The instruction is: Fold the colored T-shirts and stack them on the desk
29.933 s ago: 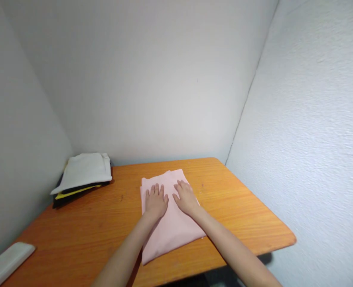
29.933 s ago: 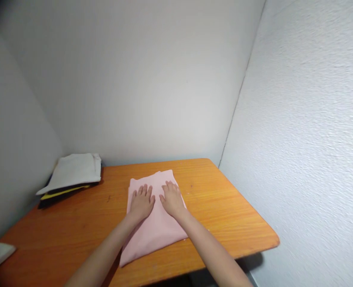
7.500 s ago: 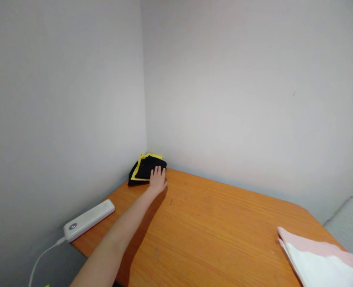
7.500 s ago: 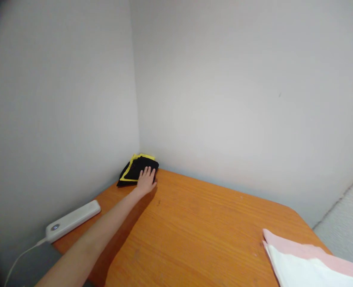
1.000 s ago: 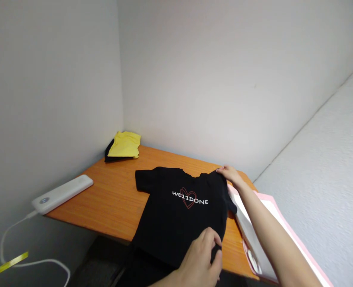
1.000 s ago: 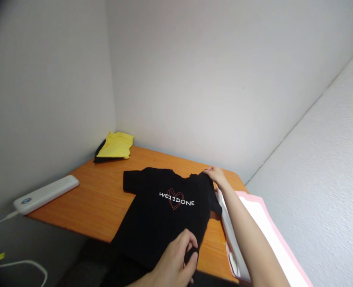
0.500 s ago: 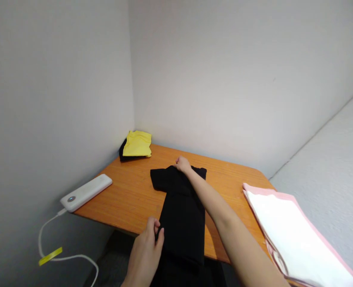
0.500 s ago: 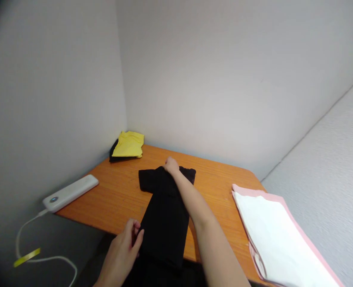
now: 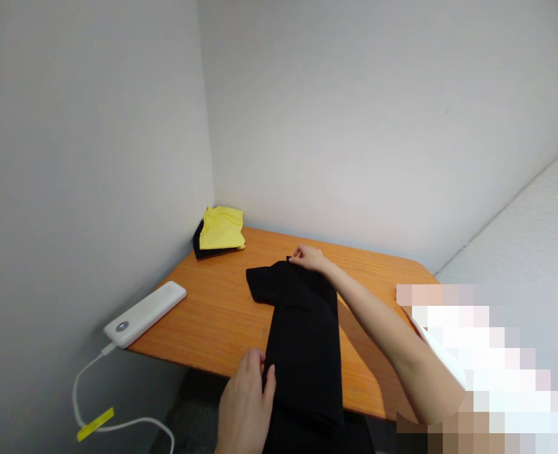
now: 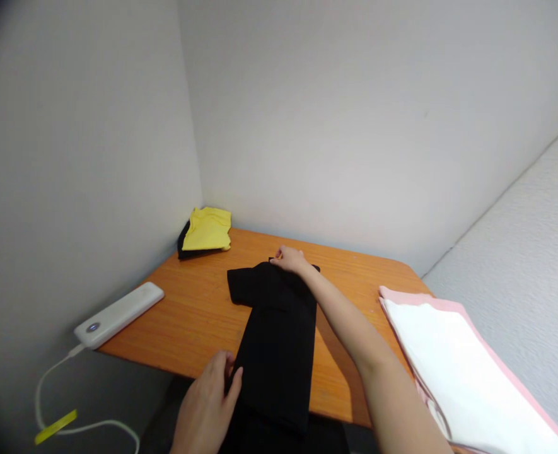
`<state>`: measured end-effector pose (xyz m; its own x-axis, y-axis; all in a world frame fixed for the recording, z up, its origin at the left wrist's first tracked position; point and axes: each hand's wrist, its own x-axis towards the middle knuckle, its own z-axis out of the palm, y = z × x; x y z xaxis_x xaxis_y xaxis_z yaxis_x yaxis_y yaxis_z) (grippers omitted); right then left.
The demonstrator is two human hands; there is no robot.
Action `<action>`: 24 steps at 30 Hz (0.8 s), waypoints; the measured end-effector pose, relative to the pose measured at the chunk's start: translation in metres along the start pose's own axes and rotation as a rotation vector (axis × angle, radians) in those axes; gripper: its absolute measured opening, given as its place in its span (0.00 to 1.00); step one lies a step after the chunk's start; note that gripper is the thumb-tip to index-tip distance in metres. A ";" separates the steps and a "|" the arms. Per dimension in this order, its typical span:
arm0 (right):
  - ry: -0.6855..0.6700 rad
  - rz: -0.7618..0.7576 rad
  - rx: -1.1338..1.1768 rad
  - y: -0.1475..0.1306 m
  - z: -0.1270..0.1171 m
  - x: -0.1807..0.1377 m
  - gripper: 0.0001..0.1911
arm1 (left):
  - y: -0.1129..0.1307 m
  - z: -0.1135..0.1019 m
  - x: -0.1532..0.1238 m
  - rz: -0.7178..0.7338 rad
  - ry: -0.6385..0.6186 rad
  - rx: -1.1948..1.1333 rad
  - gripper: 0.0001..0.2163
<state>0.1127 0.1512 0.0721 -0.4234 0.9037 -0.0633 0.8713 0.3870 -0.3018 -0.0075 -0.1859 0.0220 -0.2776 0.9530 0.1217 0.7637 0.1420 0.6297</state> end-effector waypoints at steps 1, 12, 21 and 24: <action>-0.034 -0.004 -0.008 0.003 -0.002 -0.002 0.14 | -0.001 0.001 0.000 0.001 -0.020 -0.019 0.09; -0.367 -0.024 0.255 -0.039 -0.021 0.019 0.10 | 0.003 0.006 -0.002 0.027 -0.100 -0.147 0.07; -0.195 -0.113 0.573 -0.078 0.015 -0.012 0.06 | -0.006 0.019 -0.010 0.080 -0.102 -0.125 0.05; -0.023 -0.134 0.516 -0.052 0.014 -0.039 0.08 | -0.005 0.012 -0.005 0.057 -0.166 -0.081 0.07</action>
<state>0.0803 0.0931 0.0771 -0.5332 0.8459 -0.0115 0.5761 0.3532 -0.7371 -0.0030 -0.1881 0.0096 -0.1300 0.9909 0.0350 0.7244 0.0708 0.6857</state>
